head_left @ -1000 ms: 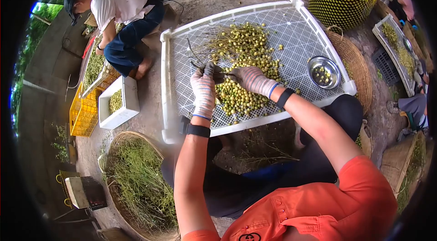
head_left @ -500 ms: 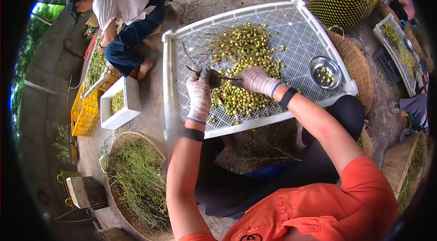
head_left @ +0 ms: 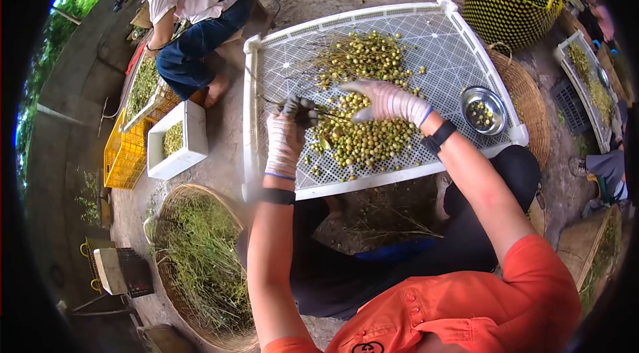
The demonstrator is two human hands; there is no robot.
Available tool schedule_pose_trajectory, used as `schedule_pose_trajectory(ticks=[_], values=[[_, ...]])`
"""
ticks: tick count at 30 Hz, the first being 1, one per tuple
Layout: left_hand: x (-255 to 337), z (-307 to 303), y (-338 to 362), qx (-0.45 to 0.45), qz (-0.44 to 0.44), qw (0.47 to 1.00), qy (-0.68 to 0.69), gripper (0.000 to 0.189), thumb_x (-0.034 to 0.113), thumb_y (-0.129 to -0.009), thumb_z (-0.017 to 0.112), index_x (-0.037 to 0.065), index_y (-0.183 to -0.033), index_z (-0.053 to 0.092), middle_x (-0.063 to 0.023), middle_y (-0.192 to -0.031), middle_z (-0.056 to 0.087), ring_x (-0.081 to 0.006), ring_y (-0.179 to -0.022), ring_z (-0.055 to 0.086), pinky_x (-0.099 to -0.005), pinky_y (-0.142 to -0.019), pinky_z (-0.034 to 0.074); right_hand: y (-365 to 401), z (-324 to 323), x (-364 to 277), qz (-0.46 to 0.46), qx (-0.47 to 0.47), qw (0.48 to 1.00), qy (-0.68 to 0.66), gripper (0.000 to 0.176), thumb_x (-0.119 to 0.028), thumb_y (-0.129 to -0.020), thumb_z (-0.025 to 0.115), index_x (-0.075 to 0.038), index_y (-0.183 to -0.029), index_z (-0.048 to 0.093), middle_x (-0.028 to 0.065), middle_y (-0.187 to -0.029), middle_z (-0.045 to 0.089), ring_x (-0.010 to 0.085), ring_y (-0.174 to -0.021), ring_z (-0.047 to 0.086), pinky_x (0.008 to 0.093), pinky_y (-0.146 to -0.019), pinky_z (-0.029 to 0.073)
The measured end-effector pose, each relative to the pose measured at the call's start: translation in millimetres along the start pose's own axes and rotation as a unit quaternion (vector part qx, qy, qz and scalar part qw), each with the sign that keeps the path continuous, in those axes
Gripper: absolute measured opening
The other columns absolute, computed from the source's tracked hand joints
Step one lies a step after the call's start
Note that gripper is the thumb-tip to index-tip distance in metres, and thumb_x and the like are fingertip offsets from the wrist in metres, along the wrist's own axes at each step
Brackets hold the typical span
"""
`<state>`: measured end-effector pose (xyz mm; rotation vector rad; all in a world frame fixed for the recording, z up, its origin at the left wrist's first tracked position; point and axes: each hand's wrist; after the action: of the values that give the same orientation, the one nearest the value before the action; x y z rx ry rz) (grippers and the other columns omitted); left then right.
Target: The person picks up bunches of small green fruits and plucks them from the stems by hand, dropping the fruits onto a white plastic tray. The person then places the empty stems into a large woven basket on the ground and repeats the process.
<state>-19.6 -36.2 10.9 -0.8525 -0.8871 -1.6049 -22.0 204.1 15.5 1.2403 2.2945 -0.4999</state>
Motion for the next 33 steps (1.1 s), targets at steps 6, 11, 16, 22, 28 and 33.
schedule_pose_trajectory(ticks=[6, 11, 16, 22, 28, 33], values=[[-20.3, 8.1, -5.6, -0.056, 0.213, 0.911, -0.350, 0.016, 0.021, -0.088, 0.054, 0.007, -0.082, 0.053, -0.0056, -0.073, 0.058, -0.0174, -0.063, 0.058, -0.0264, -0.059, 0.047, -44.0, 44.2, -12.2, -0.070, -0.056, 0.981, -0.173, 0.032, -0.025, -0.079, 0.061, -0.004, -0.102, 0.053, 0.0101, -0.102, 0.058, 0.0211, -0.083, 0.055, 0.0356, -0.075, 0.045], [-12.9, 32.9, 16.0, -0.045, 0.153, 0.944, -0.290, 0.014, 0.013, -0.084, 0.050, 0.002, -0.084, 0.058, -0.0074, -0.080, 0.061, -0.0150, -0.064, 0.056, -0.0275, -0.055, 0.045, -20.6, 60.9, -5.9, -0.024, 0.028, 0.999, 0.030, 0.014, -0.021, -0.076, 0.054, -0.007, -0.075, 0.051, 0.0150, -0.068, 0.053, 0.0305, -0.060, 0.052, 0.0395, -0.055, 0.042], [-44.3, 23.4, 0.2, 0.040, 0.059, 0.995, -0.072, 0.020, 0.022, -0.086, 0.058, 0.003, -0.082, 0.057, -0.0053, -0.071, 0.060, -0.0139, -0.058, 0.055, -0.0266, -0.055, 0.045, -1.7, 50.6, -14.4, 0.072, 0.012, 0.994, 0.081, 0.017, -0.020, -0.071, 0.056, -0.006, -0.075, 0.064, 0.0143, -0.068, 0.062, 0.0328, -0.067, 0.061, 0.0407, -0.059, 0.048], [-20.2, 26.0, 4.5, 0.105, 0.053, 0.993, 0.019, 0.018, 0.023, -0.085, 0.061, 0.007, -0.080, 0.055, -0.0046, -0.069, 0.059, -0.0146, -0.056, 0.055, -0.0253, -0.050, 0.045, 8.6, 62.4, -0.1, -0.015, 0.112, 0.993, 0.041, 0.017, -0.017, -0.081, 0.049, -0.007, -0.090, 0.059, 0.0128, -0.076, 0.061, 0.0340, -0.070, 0.059, 0.0427, -0.060, 0.046], [-27.3, 9.7, -3.1, 0.111, 0.045, 0.993, -0.010, 0.019, 0.024, -0.083, 0.063, 0.008, -0.086, 0.053, -0.0051, -0.072, 0.060, -0.0163, -0.060, 0.057, -0.0263, -0.049, 0.046, 14.6, 48.6, 3.4, 0.117, -0.040, 0.992, 0.038, 0.030, -0.032, -0.087, 0.049, -0.006, -0.096, 0.058, 0.0136, -0.068, 0.059, 0.0314, -0.062, 0.059, 0.0428, -0.056, 0.046], [-19.9, -12.7, -13.5, 0.123, 0.067, 0.990, -0.024, 0.023, 0.023, -0.089, 0.052, 0.006, -0.104, 0.048, -0.0135, -0.092, 0.059, -0.0240, -0.084, 0.059, -0.0332, -0.066, 0.048, 17.1, 66.7, 33.8, -0.014, 0.069, 0.996, 0.046, 0.014, -0.013, -0.075, 0.051, -0.007, -0.085, 0.059, 0.0161, -0.073, 0.059, 0.0326, -0.067, 0.058, 0.0442, -0.059, 0.045]])
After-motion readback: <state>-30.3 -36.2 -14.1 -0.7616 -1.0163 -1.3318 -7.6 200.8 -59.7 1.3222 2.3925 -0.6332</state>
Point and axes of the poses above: each hand's wrist, its own y-axis away from the middle knuckle, its own z-axis out of the palm, x = y × z
